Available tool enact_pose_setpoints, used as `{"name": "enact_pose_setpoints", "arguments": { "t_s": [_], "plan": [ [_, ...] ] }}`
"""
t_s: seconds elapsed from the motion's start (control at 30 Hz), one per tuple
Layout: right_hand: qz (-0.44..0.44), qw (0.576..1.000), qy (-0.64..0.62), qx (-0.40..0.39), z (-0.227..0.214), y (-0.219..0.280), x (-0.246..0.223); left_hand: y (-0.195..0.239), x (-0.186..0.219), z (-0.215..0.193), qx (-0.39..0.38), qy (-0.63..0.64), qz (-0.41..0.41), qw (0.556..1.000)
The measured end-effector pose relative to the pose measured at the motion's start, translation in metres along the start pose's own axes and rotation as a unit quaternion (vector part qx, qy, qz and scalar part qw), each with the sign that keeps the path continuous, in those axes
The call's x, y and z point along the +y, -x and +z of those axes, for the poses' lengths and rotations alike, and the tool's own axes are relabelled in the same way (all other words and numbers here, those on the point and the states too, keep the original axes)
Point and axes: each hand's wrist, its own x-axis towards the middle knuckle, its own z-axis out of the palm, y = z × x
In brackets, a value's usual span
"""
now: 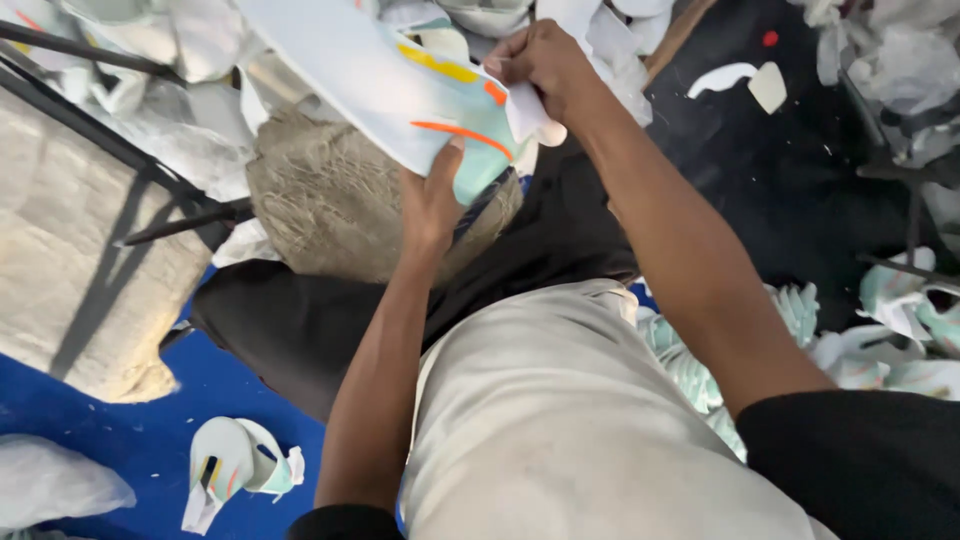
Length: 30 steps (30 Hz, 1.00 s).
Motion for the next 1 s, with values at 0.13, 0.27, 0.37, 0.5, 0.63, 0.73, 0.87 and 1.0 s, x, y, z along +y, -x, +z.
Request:
{"name": "enact_pose_setpoints", "arguments": {
  "t_s": [0.13, 0.27, 0.37, 0.5, 0.63, 0.73, 0.87, 1.0],
  "plan": [
    [-0.043, 0.990, 0.126, 0.034, -0.001, -0.002, 0.001, -0.008, 0.018, -0.009, -0.050, -0.011, 0.004, 0.999],
    [-0.154, 0.946, 0.274, 0.075, -0.014, 0.026, -0.006, 0.029, 0.045, -0.010, -0.125, -0.211, 0.073, 0.967],
    [-0.126, 0.978, 0.167, -0.017, 0.002, 0.051, -0.016, 0.071, 0.078, -0.011, -0.203, -0.356, 0.317, 0.856],
    [-0.081, 0.979, 0.093, -0.159, 0.045, 0.089, -0.068, 0.068, 0.057, -0.016, -0.073, -0.652, 0.416, 0.630],
    [-0.136, 0.972, 0.121, -0.147, 0.068, 0.096, -0.043, 0.075, 0.053, -0.047, -0.196, -0.404, 0.206, 0.869],
    [-0.245, 0.943, 0.215, -0.063, 0.100, 0.108, -0.025, 0.093, 0.035, -0.046, -0.118, 0.064, -0.013, 0.991],
    [-0.360, 0.866, 0.335, 0.095, 0.112, 0.124, -0.022, 0.104, 0.031, 0.006, 0.127, 0.185, -0.031, 0.974],
    [-0.346, 0.823, 0.404, 0.200, 0.072, 0.111, -0.037, 0.059, 0.032, 0.016, 0.032, 0.098, 0.064, 0.993]
  ]
}}
